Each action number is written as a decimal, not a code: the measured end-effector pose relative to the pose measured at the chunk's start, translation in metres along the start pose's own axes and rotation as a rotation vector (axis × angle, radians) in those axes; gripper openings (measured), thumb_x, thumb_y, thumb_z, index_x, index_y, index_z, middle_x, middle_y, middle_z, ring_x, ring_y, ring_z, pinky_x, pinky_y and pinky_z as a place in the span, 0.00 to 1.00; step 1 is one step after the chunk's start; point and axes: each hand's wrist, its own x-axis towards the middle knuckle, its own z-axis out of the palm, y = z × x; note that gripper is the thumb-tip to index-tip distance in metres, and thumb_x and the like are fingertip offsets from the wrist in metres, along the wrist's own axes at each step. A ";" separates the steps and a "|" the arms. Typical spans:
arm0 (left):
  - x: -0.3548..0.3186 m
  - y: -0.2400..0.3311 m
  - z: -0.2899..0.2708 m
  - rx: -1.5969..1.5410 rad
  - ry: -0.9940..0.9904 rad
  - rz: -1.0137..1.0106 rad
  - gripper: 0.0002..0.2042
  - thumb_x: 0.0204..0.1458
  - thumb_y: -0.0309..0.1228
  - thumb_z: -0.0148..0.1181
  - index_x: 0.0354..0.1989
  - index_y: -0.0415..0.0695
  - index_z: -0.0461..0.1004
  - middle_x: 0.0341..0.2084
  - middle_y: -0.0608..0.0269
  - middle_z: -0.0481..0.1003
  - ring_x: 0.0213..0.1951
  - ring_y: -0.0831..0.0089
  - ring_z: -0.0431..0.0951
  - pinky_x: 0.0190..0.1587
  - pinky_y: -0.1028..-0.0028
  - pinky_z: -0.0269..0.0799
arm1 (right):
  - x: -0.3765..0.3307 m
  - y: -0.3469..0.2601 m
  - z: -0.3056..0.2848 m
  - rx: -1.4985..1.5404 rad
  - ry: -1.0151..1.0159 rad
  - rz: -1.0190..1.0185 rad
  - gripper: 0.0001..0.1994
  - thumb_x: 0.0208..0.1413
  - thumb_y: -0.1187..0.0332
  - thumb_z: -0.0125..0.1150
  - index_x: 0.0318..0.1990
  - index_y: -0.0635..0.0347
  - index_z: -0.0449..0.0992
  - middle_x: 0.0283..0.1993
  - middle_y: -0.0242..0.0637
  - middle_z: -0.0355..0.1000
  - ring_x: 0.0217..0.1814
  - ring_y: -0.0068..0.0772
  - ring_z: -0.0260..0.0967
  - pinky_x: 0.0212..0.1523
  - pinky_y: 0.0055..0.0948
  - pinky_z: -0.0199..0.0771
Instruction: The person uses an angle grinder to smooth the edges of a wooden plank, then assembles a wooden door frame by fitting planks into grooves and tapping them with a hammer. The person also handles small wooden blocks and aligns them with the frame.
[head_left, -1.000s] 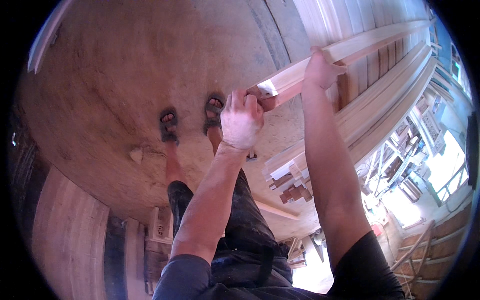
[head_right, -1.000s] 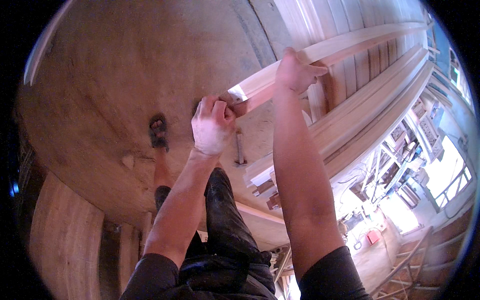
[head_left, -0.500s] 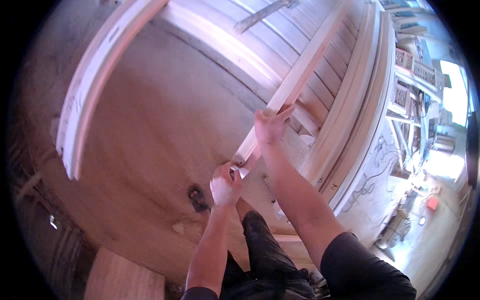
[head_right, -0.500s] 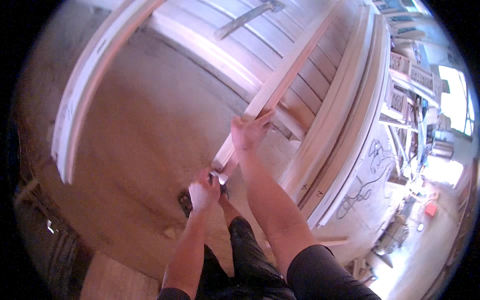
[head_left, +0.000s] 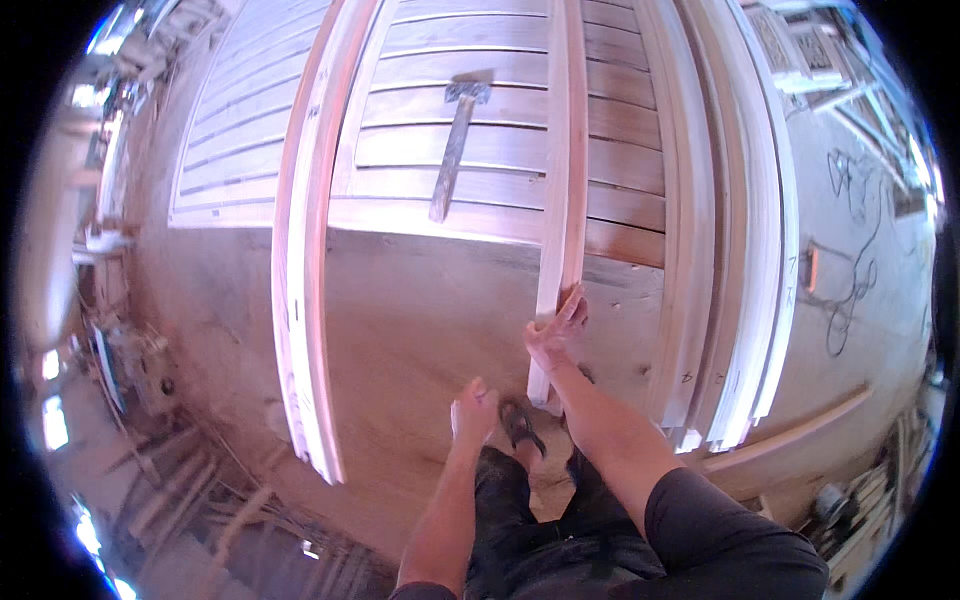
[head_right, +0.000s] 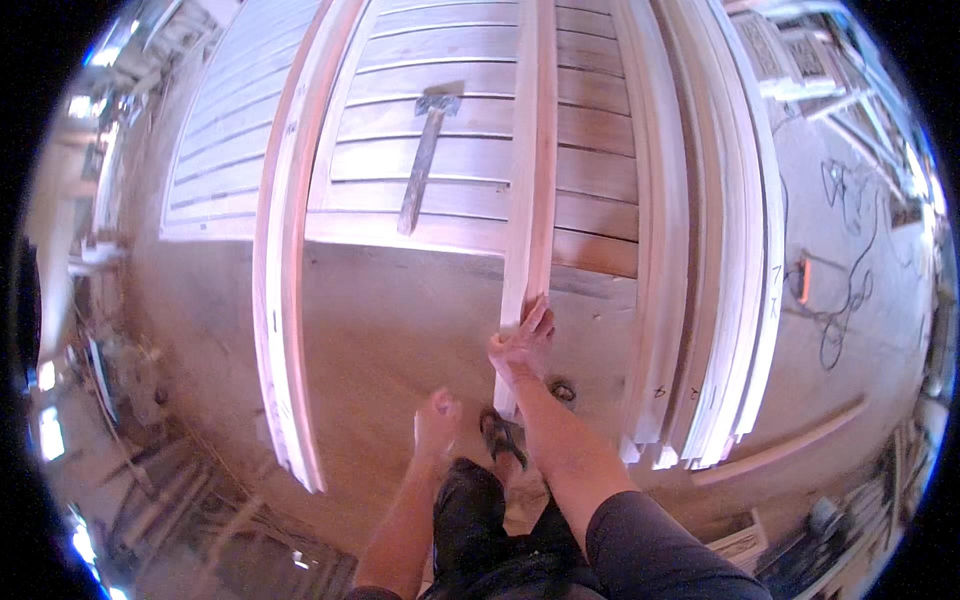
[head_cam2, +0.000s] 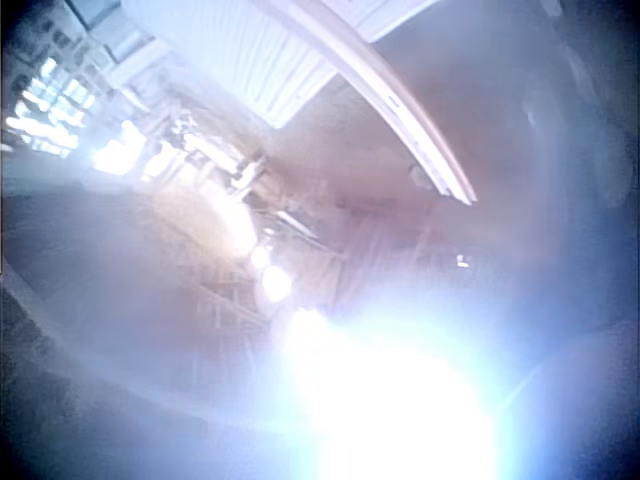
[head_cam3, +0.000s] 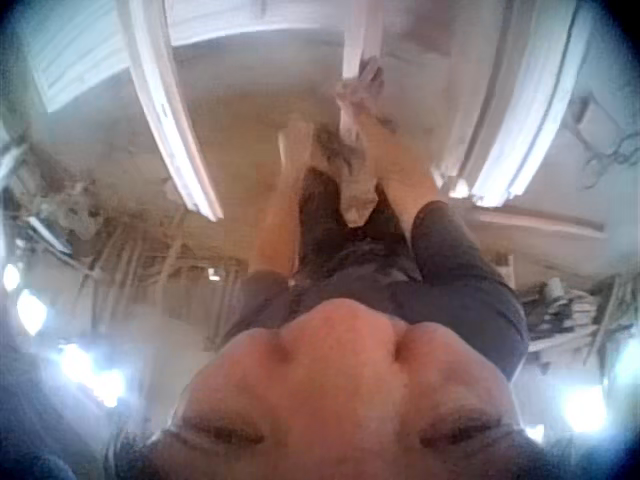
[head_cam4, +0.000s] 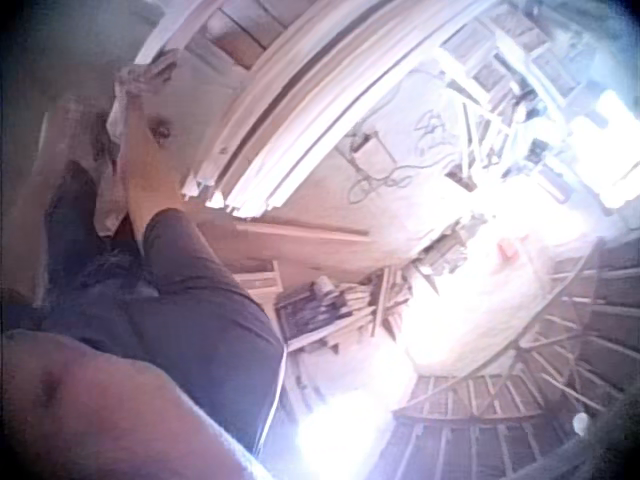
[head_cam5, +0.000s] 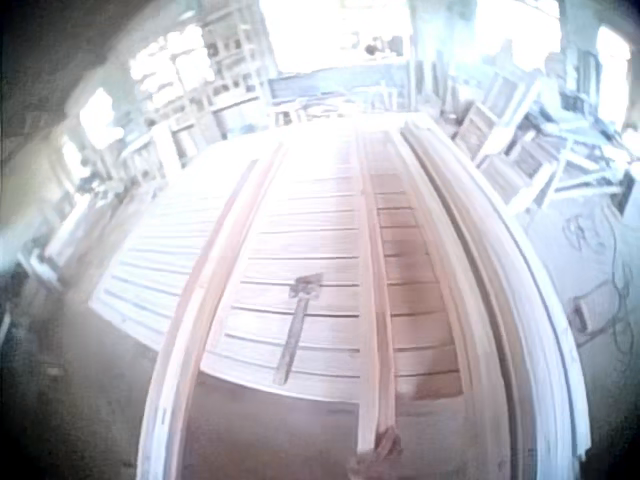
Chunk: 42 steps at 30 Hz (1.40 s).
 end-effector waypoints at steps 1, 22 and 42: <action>0.012 0.034 -0.023 0.079 0.024 0.028 0.24 0.52 0.39 0.60 0.55 0.37 0.74 0.48 0.43 0.78 0.52 0.48 0.78 0.54 0.58 0.73 | -0.001 -0.007 -0.002 0.012 -0.033 0.013 0.58 0.39 0.66 0.68 0.73 0.69 0.32 0.66 0.62 0.53 0.65 0.65 0.55 0.66 0.56 0.57; 0.331 0.284 -0.109 0.142 -0.215 0.349 0.12 0.46 0.27 0.57 0.40 0.37 0.70 0.26 0.58 0.72 0.24 0.68 0.73 0.27 0.69 0.71 | 0.005 -0.011 -0.031 0.116 -0.099 0.395 0.49 0.43 0.59 0.70 0.74 0.49 0.50 0.70 0.52 0.54 0.75 0.61 0.45 0.76 0.55 0.42; 0.024 0.172 -0.008 1.363 -1.387 1.548 0.36 0.48 0.41 0.69 0.63 0.36 0.64 0.63 0.37 0.63 0.65 0.44 0.63 0.67 0.53 0.59 | -0.270 -0.088 0.020 1.692 0.984 1.569 0.18 0.56 0.68 0.62 0.54 0.57 0.71 0.40 0.49 0.77 0.41 0.47 0.77 0.43 0.43 0.78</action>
